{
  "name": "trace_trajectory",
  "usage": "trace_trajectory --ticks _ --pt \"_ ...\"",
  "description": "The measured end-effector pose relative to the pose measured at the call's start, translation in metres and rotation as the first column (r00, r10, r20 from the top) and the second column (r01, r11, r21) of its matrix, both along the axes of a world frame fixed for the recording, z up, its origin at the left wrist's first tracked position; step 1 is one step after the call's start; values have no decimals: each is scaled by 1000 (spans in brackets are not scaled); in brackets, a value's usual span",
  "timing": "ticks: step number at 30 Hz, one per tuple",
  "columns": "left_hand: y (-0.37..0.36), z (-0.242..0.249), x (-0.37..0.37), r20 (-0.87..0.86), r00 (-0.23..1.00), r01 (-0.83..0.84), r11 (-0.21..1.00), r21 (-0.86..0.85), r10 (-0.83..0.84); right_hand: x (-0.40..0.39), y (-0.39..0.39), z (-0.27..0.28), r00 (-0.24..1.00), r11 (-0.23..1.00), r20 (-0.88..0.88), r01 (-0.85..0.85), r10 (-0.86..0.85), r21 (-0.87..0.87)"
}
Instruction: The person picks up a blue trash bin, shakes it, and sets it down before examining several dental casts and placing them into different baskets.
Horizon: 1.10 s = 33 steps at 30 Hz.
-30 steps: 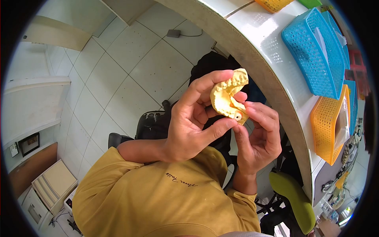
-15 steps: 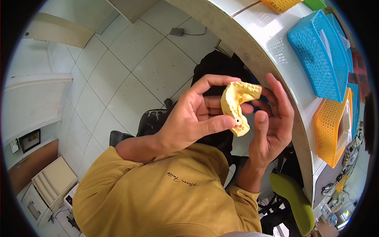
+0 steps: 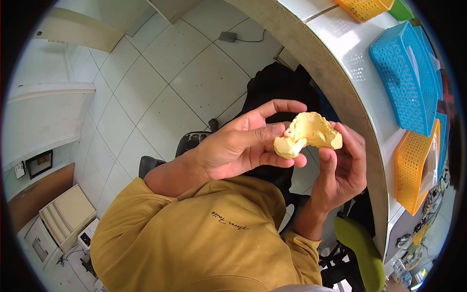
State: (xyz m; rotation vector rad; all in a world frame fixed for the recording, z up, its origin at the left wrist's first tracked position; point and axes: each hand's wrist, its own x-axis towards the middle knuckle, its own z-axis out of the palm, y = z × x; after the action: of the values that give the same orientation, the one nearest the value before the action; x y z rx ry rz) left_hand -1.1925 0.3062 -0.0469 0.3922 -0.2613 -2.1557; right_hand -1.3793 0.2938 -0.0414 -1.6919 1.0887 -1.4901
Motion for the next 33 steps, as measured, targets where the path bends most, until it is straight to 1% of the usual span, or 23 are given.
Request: trace_trajectory --ticks 1,2,3,4,7,11,13,25,29,32,33 --pt "0 -3 0 -28 1000 -10 1000 14 11 -1 0 3 1000 1000 0 1 -1 0" --pt "-1 -4 0 -28 1000 -10 1000 14 10 -2 1 7 998 999 -65 3 -6 -51" --pt "-2 -6 1 -90 996 13 998 64 -7 -3 2 9 992 995 -129 2 -15 -102" --pt "-2 -7 1 -152 988 38 993 112 -21 -1 2 8 993 991 -117 17 -32 -131" --pt "-3 -6 1 -189 981 67 985 157 -37 -1 4 10 989 986 -142 4 -28 -164" --pt "-3 -6 1 -241 969 89 981 170 -47 -1 4 12 987 985 -157 14 -41 -170" --pt "-3 -6 0 -272 961 100 977 187 -46 0 4 11 991 987 -131 21 -43 -162" --pt "-1 -12 0 -349 936 114 978 173 -47 1 2 9 994 991 -104 32 -45 -126" --pt "-1 -12 -1 -336 940 120 975 185 -52 0 1 10 991 992 -125 31 -46 -125" --pt "-1 -13 -1 -329 943 117 977 179 -53 -1 1 10 994 992 -110 14 -29 -129" --pt "-2 -11 -1 -288 956 112 978 175 -58 -1 1 10 991 991 -128 11 -28 -134"
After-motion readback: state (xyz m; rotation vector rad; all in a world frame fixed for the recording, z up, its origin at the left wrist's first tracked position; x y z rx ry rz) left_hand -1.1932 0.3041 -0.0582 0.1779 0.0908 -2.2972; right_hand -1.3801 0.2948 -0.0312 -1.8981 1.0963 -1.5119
